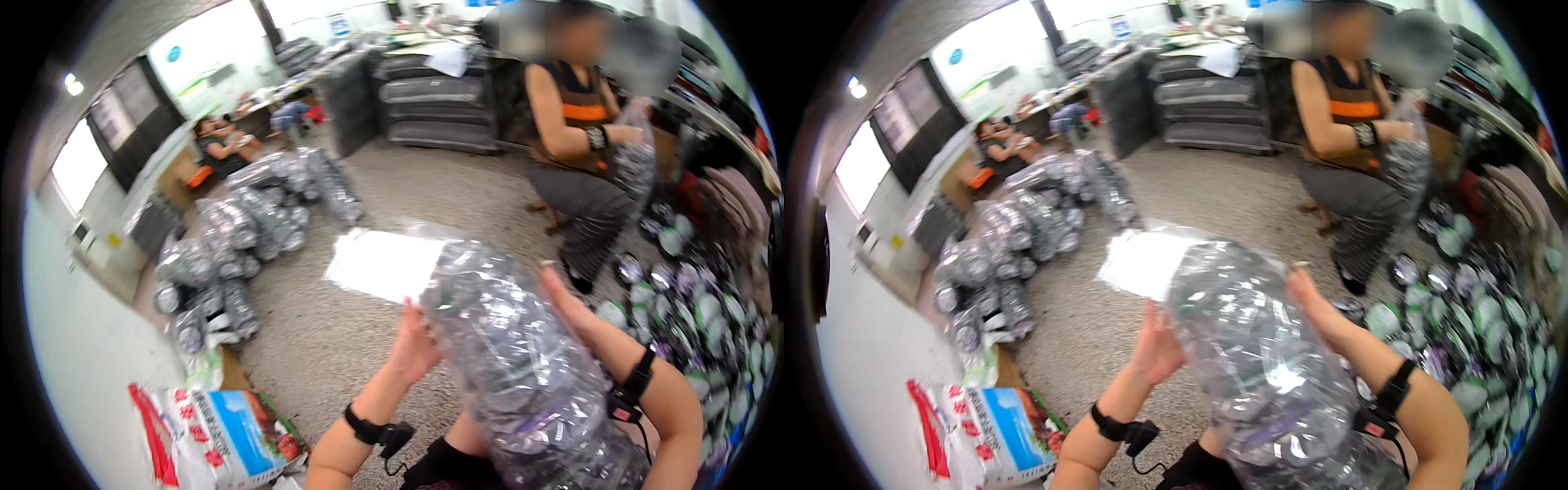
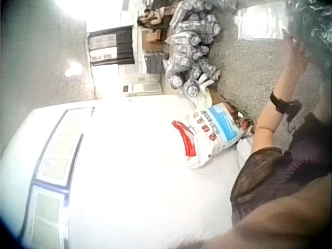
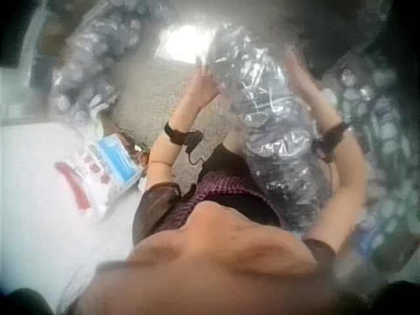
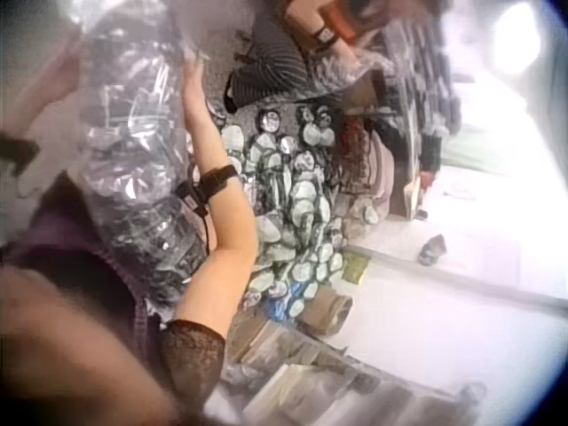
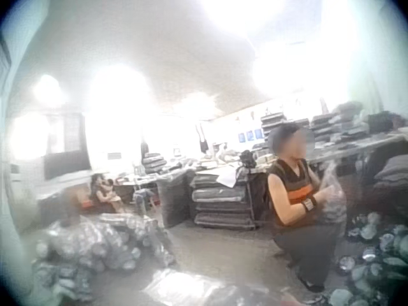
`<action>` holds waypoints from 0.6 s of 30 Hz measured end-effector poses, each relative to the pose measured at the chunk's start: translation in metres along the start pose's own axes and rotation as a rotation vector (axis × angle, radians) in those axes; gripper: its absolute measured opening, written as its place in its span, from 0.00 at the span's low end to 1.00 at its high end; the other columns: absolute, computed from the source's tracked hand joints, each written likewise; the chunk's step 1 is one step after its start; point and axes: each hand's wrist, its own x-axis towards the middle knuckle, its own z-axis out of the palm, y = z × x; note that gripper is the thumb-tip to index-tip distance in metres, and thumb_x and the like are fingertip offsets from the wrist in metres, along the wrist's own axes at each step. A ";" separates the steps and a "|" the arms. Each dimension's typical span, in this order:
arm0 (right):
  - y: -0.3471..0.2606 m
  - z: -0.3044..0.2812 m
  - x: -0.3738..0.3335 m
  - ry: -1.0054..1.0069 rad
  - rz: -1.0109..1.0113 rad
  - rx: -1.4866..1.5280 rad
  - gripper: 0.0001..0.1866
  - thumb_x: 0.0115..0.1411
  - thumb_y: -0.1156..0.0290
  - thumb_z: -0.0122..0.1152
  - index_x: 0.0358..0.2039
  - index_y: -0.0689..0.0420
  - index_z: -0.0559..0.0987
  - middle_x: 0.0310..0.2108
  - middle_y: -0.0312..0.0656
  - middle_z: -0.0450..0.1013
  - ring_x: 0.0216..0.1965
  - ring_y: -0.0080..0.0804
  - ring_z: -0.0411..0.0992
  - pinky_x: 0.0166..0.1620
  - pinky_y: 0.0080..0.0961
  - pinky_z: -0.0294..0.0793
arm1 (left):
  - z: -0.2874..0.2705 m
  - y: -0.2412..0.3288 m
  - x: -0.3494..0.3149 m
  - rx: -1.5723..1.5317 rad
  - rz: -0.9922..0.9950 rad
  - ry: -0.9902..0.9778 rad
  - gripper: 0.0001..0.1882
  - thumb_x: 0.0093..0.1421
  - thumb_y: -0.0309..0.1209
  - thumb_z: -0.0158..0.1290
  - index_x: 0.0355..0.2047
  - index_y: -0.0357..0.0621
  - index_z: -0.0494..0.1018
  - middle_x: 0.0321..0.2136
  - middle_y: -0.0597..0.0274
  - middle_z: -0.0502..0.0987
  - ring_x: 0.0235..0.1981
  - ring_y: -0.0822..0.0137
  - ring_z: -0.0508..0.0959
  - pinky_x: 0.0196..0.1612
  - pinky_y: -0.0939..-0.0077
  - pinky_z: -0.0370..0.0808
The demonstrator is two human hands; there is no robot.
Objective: The person picks up individual circular packaged items from a large pile on the floor and places them one by one into clear plastic bags, eventually filling a larger bag with several stacks of items.
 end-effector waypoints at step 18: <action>-0.039 0.098 -0.061 -0.393 -0.484 -0.396 0.42 0.60 0.56 0.49 0.65 0.61 0.40 0.66 0.53 0.38 0.67 0.44 0.37 0.66 0.35 0.37 | -0.017 0.002 -0.058 -0.008 0.205 -0.038 0.40 0.61 0.60 0.34 0.62 0.41 0.48 0.56 0.51 0.62 0.55 0.57 0.67 0.56 0.58 0.69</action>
